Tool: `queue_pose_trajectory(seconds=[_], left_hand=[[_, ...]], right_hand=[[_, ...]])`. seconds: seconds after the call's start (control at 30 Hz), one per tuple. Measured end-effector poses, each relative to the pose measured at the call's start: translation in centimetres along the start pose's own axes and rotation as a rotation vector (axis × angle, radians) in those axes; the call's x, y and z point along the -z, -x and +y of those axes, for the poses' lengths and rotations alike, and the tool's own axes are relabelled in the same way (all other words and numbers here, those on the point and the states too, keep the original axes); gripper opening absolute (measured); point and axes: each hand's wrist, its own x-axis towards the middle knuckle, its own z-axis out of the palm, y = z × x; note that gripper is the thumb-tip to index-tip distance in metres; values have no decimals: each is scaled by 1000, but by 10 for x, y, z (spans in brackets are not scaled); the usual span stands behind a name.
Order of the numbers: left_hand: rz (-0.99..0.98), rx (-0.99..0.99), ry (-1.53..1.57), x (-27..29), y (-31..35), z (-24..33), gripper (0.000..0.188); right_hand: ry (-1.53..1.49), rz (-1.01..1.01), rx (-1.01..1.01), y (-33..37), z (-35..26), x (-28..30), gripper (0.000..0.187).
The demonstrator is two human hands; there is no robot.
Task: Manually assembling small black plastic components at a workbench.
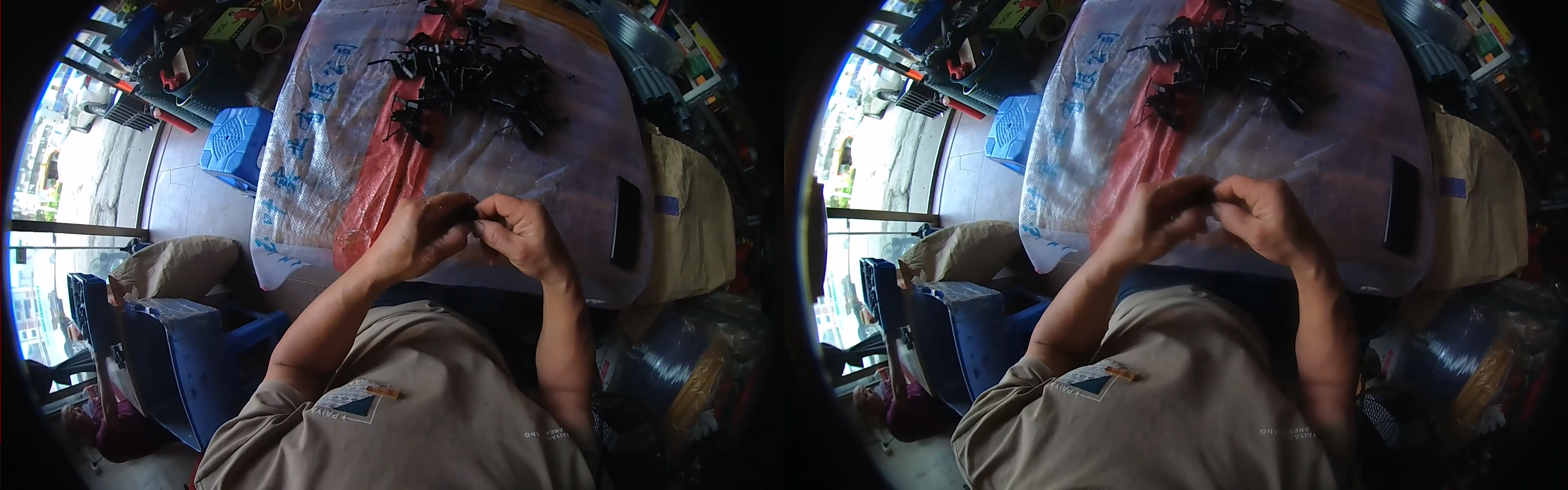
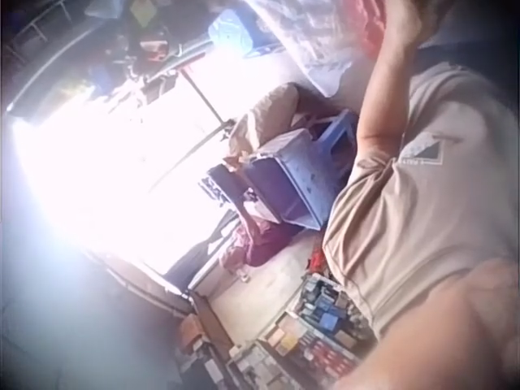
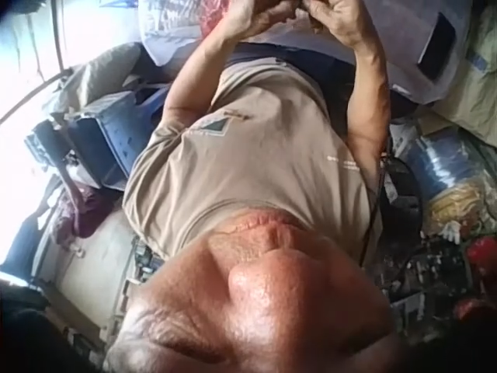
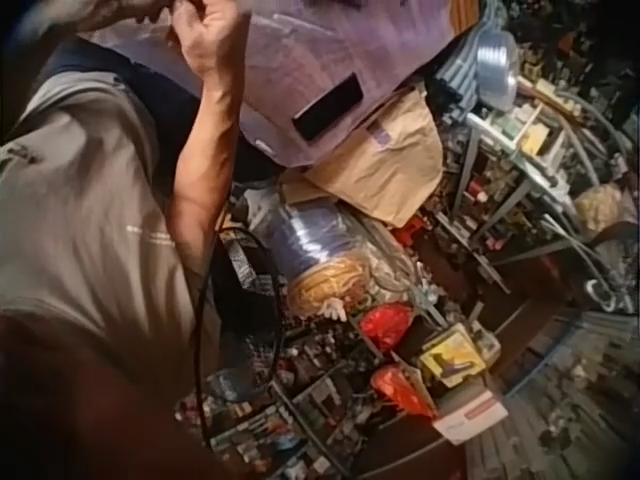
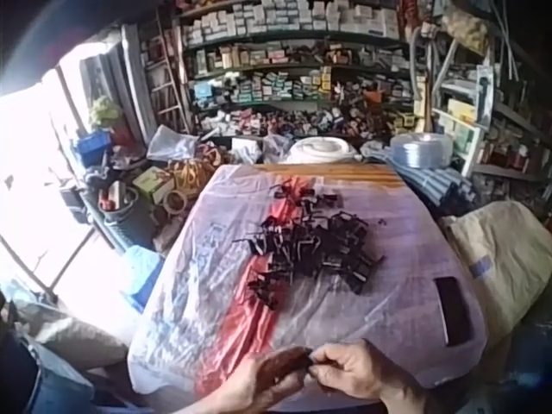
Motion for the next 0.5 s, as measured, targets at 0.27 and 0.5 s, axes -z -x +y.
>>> queue_pose_trajectory(seconds=[0.27,0.5], left_hand=[[241,189,67,36,9,-8,30],[476,222,987,82,6,-37,10]], right_hand=[[222,-71,170,-59,-4,-26,13],[773,487,501,-121,37,-34,33]])
